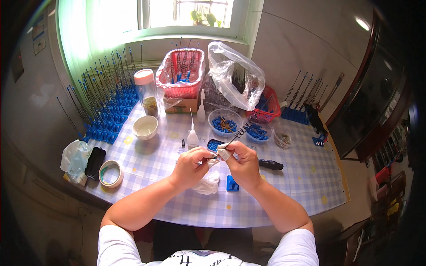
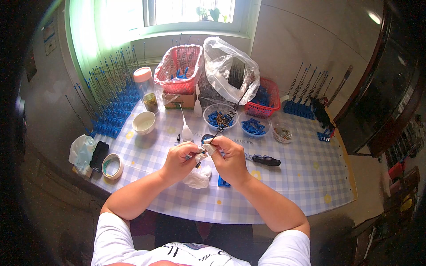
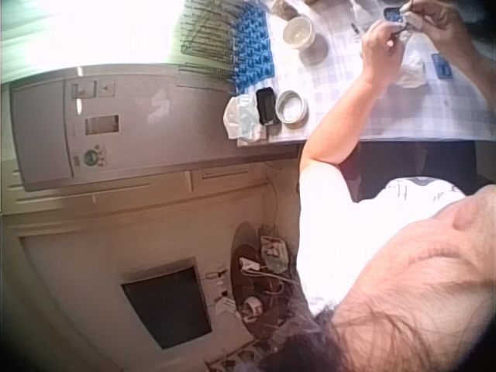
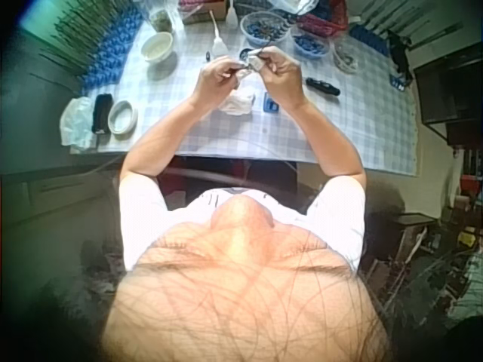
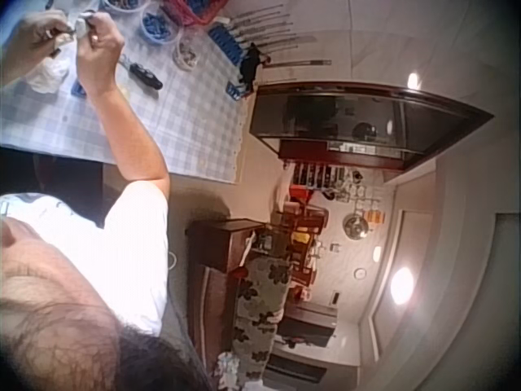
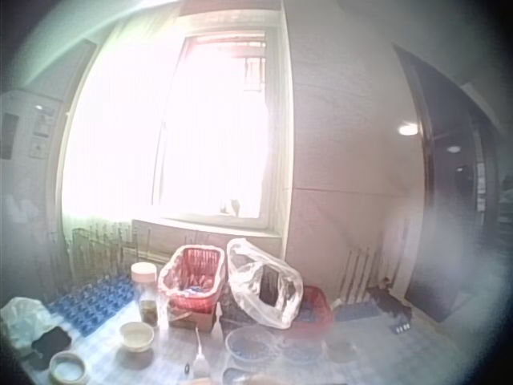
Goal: Assembling small components onto long thin rods at a workstation.
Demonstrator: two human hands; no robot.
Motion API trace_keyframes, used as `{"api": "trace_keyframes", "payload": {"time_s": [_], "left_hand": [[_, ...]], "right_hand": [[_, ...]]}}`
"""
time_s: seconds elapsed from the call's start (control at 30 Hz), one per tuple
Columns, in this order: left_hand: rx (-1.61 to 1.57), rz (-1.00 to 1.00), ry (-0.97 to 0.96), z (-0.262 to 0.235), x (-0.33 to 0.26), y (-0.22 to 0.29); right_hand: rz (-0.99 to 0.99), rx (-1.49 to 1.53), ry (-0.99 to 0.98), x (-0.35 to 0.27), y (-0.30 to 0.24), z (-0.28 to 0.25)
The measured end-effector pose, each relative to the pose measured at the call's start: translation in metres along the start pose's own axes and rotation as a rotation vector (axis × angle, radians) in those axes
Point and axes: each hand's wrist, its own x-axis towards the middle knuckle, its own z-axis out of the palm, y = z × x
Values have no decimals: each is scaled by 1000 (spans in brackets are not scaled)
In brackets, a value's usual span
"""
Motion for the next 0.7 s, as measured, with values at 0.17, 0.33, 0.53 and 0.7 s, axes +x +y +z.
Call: {"api": "trace_keyframes", "payload": {"time_s": [0.17, 0.33, 0.53, 0.7], "left_hand": [[14, 4, -2, -1, 0, -1], [14, 8, -2, 0, 0, -2], [20, -4, -5, -1, 0, -1], [11, -1, -6, -1, 0, -1]], "right_hand": [[-21, -6, 43, 1, 0, 2], [-28, -10, 41, 1, 0, 2], [-27, -6, 41, 1, 0, 1], [9, 3, 2, 0, -4, 0]]}}
